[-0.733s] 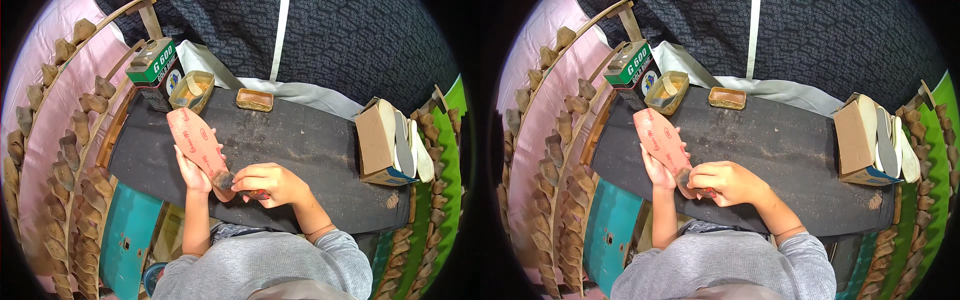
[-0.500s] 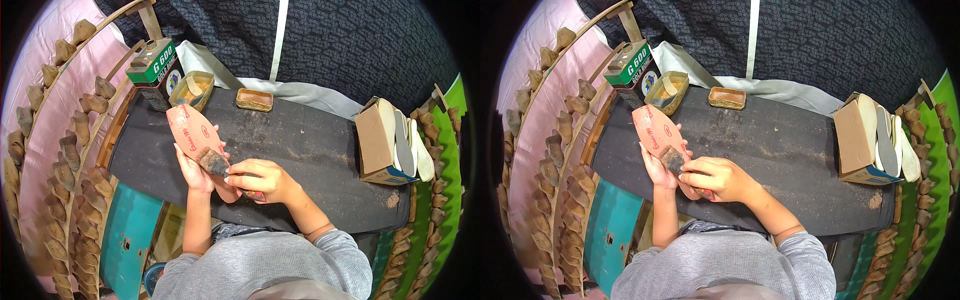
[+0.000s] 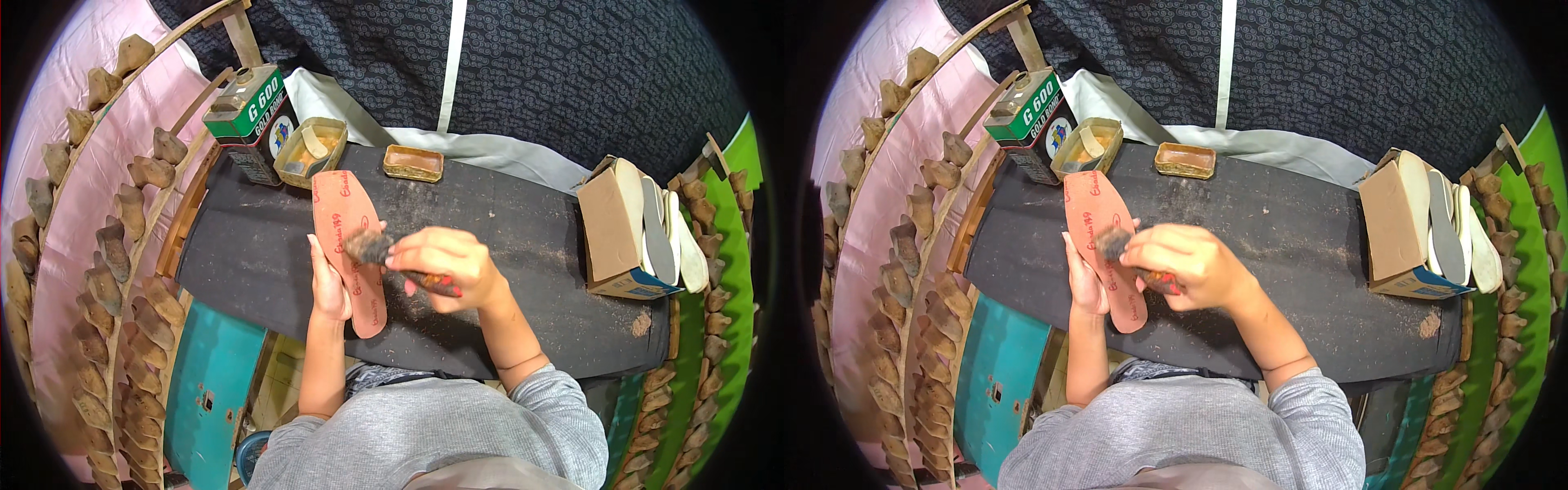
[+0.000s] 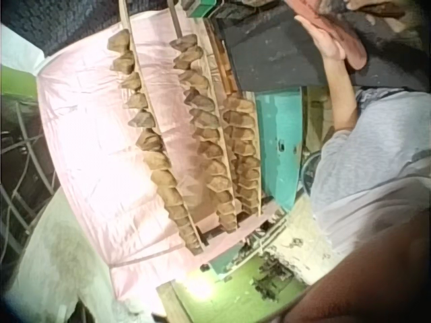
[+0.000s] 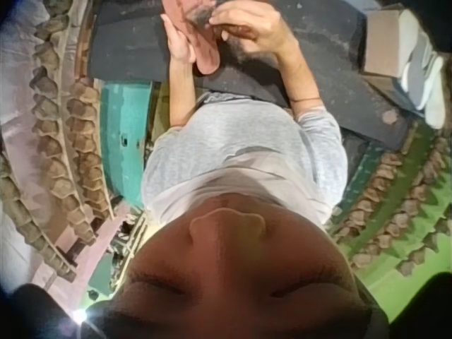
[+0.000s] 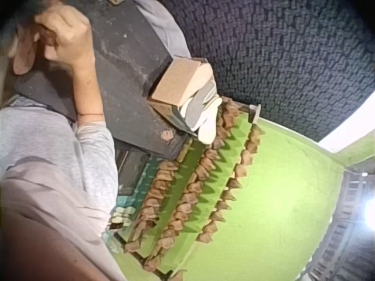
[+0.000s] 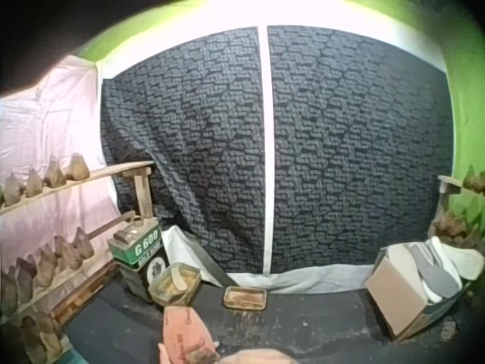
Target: The person takes shoe soles from a basket and a box, applies glue onto them with a brush, and places them into the basket.
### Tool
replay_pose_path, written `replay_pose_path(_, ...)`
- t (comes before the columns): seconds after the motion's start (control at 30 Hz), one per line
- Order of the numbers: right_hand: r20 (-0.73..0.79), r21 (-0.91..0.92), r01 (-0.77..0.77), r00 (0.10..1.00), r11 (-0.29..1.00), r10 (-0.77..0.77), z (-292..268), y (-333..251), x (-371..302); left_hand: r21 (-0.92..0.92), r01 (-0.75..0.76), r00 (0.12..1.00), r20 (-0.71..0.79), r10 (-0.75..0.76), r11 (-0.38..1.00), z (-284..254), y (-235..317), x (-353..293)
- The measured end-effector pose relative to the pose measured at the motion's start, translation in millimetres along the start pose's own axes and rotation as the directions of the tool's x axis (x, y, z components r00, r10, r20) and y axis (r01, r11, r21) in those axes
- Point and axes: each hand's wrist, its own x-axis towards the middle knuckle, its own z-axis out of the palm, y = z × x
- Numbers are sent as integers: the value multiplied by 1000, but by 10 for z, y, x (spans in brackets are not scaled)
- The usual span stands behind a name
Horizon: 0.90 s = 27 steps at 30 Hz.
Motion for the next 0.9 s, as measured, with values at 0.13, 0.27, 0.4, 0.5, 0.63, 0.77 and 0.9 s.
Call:
replay_pose_path(0.13,-153,-155,27,987,988,-51,-31,77,85,-24,54,992,114,-51,998,-13,-45,-30)
replay_pose_path(0.27,-7,13,16,1000,1000,-16,22,13,25,-32,70,995,68,-67,997,24,0,-3)
replay_pose_path(0.4,99,66,-45,994,997,38,6,-36,2,-12,102,994,43,-102,995,-58,-24,-8)
replay_pose_path(0.5,-75,-83,-5,997,997,-1,-92,47,81,-88,152,974,185,-133,985,-146,-118,-39)
replay_pose_path(0.63,-190,-202,-13,981,979,-26,-77,132,87,-4,158,983,92,-157,987,-52,-146,-53)
replay_pose_path(0.77,-70,-60,-53,996,997,49,23,73,-48,-57,135,989,62,-132,989,-66,-47,33)
replay_pose_path(0.9,162,-6,-50,985,999,50,73,-33,-165,-98,63,998,16,-61,993,-98,-4,79)
